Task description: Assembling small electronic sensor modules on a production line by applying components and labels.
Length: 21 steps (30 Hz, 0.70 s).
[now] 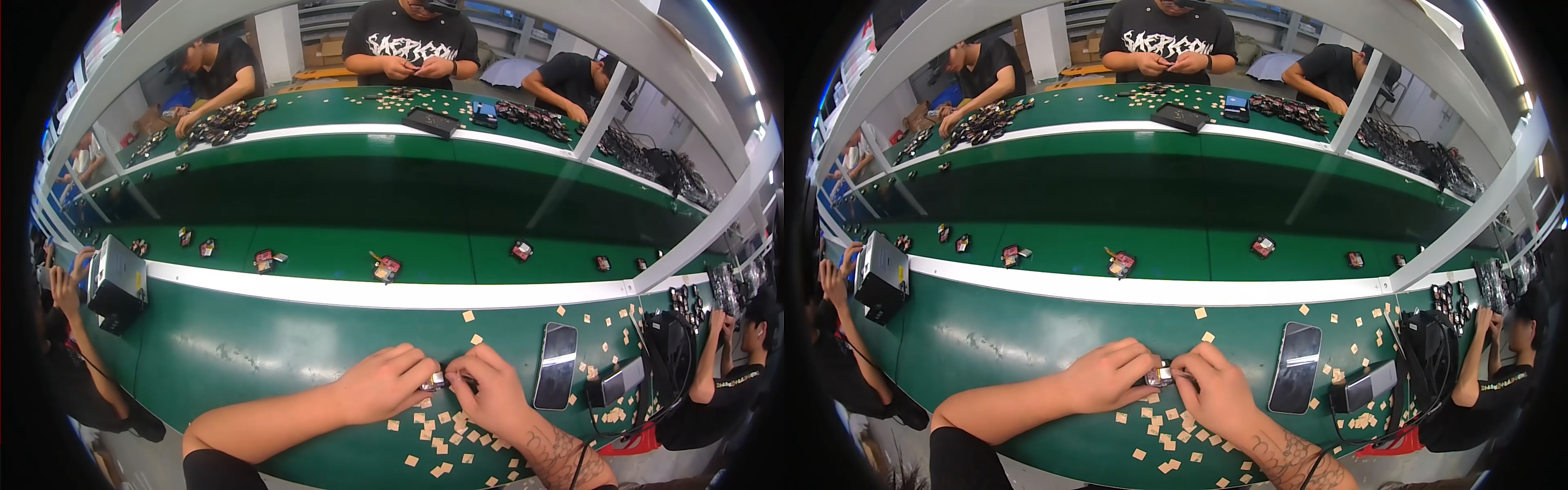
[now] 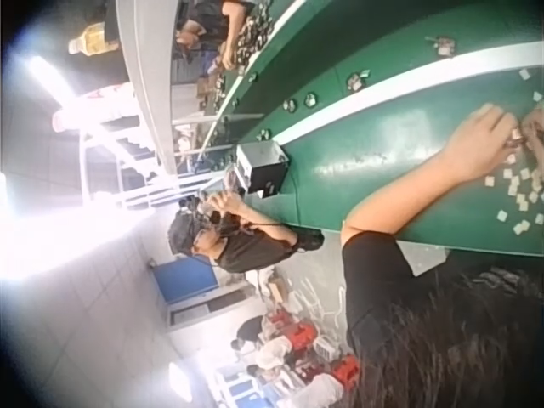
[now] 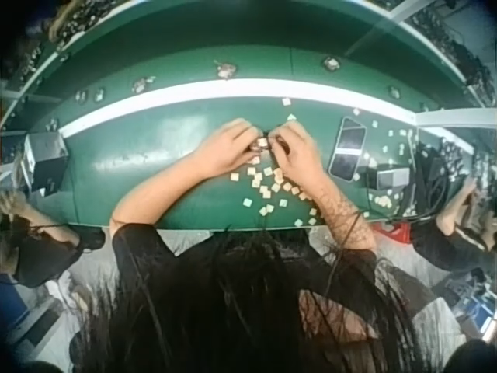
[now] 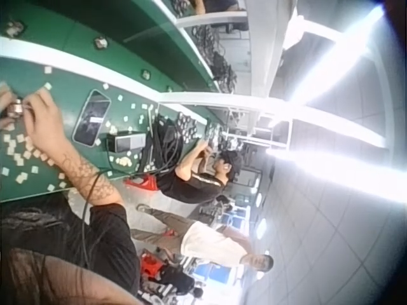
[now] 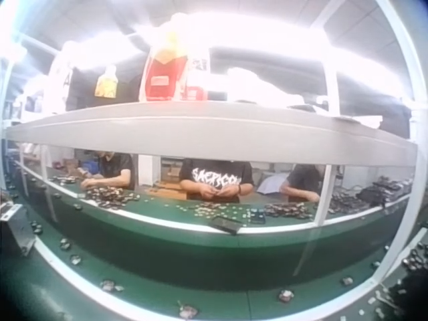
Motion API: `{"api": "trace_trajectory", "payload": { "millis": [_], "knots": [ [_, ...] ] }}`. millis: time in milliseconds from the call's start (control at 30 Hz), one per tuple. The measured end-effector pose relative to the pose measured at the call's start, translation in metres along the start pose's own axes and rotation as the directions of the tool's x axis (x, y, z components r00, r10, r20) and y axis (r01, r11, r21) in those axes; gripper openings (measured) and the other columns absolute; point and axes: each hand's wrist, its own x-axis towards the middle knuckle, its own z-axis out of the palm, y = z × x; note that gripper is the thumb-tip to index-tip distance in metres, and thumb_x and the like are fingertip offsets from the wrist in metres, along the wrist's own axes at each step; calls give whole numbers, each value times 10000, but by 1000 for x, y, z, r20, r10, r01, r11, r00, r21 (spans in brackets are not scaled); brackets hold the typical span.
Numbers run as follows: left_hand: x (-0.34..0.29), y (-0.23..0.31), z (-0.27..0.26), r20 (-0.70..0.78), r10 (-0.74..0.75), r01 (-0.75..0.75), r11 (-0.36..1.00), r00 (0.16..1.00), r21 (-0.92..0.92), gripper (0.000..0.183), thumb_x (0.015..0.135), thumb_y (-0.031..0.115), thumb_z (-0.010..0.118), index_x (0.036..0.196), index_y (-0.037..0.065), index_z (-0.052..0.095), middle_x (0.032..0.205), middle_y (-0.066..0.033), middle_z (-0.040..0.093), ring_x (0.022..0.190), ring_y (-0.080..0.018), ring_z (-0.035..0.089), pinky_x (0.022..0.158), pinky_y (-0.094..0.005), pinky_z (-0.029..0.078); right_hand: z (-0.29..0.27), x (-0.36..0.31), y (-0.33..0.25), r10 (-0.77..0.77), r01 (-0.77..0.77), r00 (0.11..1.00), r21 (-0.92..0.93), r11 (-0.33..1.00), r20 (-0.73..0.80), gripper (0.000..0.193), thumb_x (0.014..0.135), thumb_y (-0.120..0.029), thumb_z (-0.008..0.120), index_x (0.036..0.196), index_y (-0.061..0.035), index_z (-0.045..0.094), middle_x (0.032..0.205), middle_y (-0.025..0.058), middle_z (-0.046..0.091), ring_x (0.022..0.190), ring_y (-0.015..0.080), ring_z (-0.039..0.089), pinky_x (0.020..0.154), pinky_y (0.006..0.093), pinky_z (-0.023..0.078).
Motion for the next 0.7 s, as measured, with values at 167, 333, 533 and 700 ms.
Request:
{"api": "trace_trajectory", "payload": {
  "millis": [167, 333, 533, 700],
  "knots": [
    [2, 0, -2, -67, 60, -60, 998, 996, -2, 299, 908, 142, 795, 1137, 47, 628, 1092, -111, 645, 992, -323, 649, 833, -425, 570, -6, 8, -15, 95, -94, 995, 185, 978, 0, 163, 958, -46, 753, 1115, -29, 712, 854, 39, 617, 668, 138, 591, 607, 303, 485],
    [10, 13, -8, -129, -47, 24, 984, 991, -176, 405, 881, 78, 852, 1221, 15, 641, 1043, -128, 716, 879, -303, 715, 763, -376, 590, -10, 6, -14, 200, -222, 975, 413, 883, 97, 158, 976, -37, 753, 1127, -6, 718, 633, -28, 470, 567, 36, 361, 532, 259, 320],
    [6, 18, 4, 196, -418, 437, 622, 887, -650, 251, 1024, 33, 710, 1263, 20, 634, 962, -56, 720, 774, -75, 663, 677, -276, 533, -10, 1, -16, 164, -188, 982, 403, 896, 92, 130, 995, -51, 745, 1117, -17, 722, 596, -73, 401, 565, 33, 317, 531, 264, 282],
    [42, -1, 6, 120, -417, 420, 767, 901, -485, 154, 1037, 13, 673, 1188, 23, 643, 875, 14, 648, 702, -8, 528, 596, -222, 406, -3, 7, 0, 128, -80, 979, 279, 957, -158, 284, 987, -44, 733, 1259, -2, 660, 866, 36, 605, 590, 64, 411, 533, 270, 356]
  ]
}}
